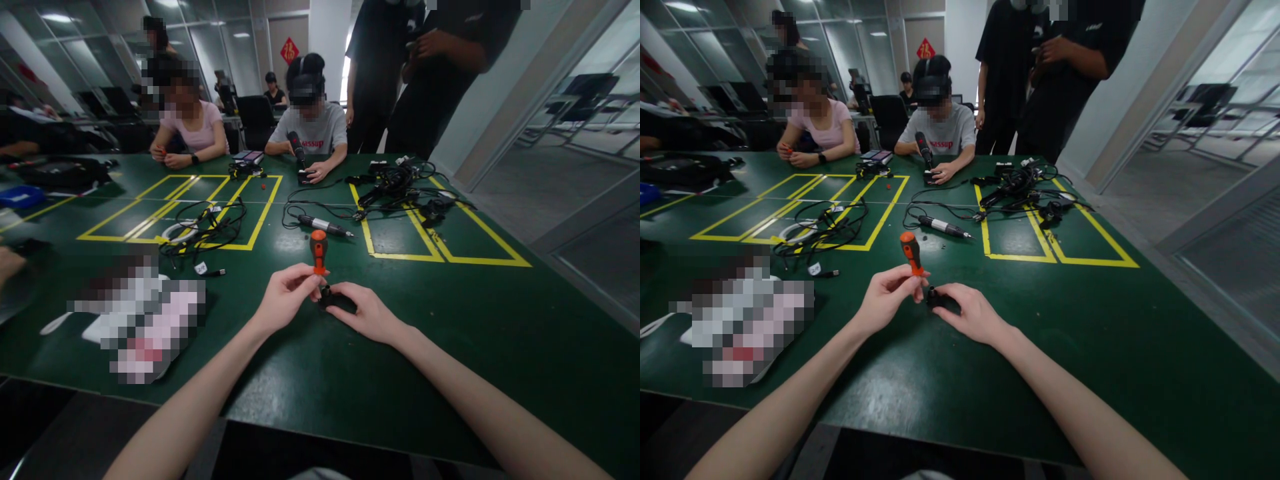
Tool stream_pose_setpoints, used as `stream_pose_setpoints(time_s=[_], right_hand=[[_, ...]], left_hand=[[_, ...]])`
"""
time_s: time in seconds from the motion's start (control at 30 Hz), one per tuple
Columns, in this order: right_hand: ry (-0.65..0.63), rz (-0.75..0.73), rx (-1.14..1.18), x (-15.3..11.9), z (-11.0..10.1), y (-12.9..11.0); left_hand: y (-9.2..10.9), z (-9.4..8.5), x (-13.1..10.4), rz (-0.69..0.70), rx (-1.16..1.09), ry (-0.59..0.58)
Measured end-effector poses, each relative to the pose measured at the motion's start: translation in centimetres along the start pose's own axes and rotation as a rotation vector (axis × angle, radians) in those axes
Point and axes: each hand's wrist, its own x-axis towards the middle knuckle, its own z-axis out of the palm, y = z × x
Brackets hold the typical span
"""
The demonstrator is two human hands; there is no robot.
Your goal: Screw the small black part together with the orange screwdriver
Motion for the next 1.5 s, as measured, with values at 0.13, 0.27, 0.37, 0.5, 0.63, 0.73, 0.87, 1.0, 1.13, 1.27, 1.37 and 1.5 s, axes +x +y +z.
stream_pose_setpoints(time_s=[0.13, 0.27, 0.37, 0.5, 0.63, 0.73, 0.87, 1.0, 1.13, 1.27, 1.37, 1.5], right_hand=[[0.006, -0.010, -0.007, -0.04, 0.11, 0.06], [0.005, -0.010, -0.001, -0.08, 0.12, 0.01], [0.009, -0.017, -0.003, -0.12, 0.09, -0.02], [0.014, -0.023, -0.017, -0.13, 0.11, 0.01], [0.018, -0.025, -0.006, -0.10, 0.19, 0.03], [0.016, -0.020, 0.000, -0.05, 0.15, -0.03], [0.010, -0.011, 0.002, 0.03, -0.01, -0.20], [0.007, -0.009, 0.011, 0.09, -0.12, -0.31], [0.007, -0.010, -0.002, 0.09, -0.05, -0.20], [0.018, -0.022, -0.001, 0.05, 0.06, -0.10], [0.015, -0.020, 0.001, 0.05, 0.06, -0.14], [0.012, -0.015, -0.007, 0.05, 0.04, -0.18]], left_hand=[[-0.10, 0.13, 0.12, -0.037, -0.027, 0.015], [-0.46, 0.40, 0.26, -0.091, -0.077, 0.022], [-0.60, 0.48, 0.21, -0.085, -0.122, 0.022], [-0.61, 0.42, 0.00, -0.047, -0.132, -0.039], [-0.71, 0.45, 0.01, -0.039, -0.079, -0.033], [-0.72, 0.57, 0.13, -0.033, -0.068, 0.025], [-0.65, 0.81, 0.19, -0.049, -0.084, 0.075], [-0.75, 0.86, 0.18, -0.057, -0.116, 0.078], [-0.79, 0.64, 0.16, -0.049, -0.118, 0.031], [-0.66, 0.56, 0.04, -0.036, -0.044, -0.004], [-0.56, 0.64, -0.05, -0.043, -0.005, 0.038], [-0.50, 0.77, -0.04, -0.052, -0.059, 0.050]])
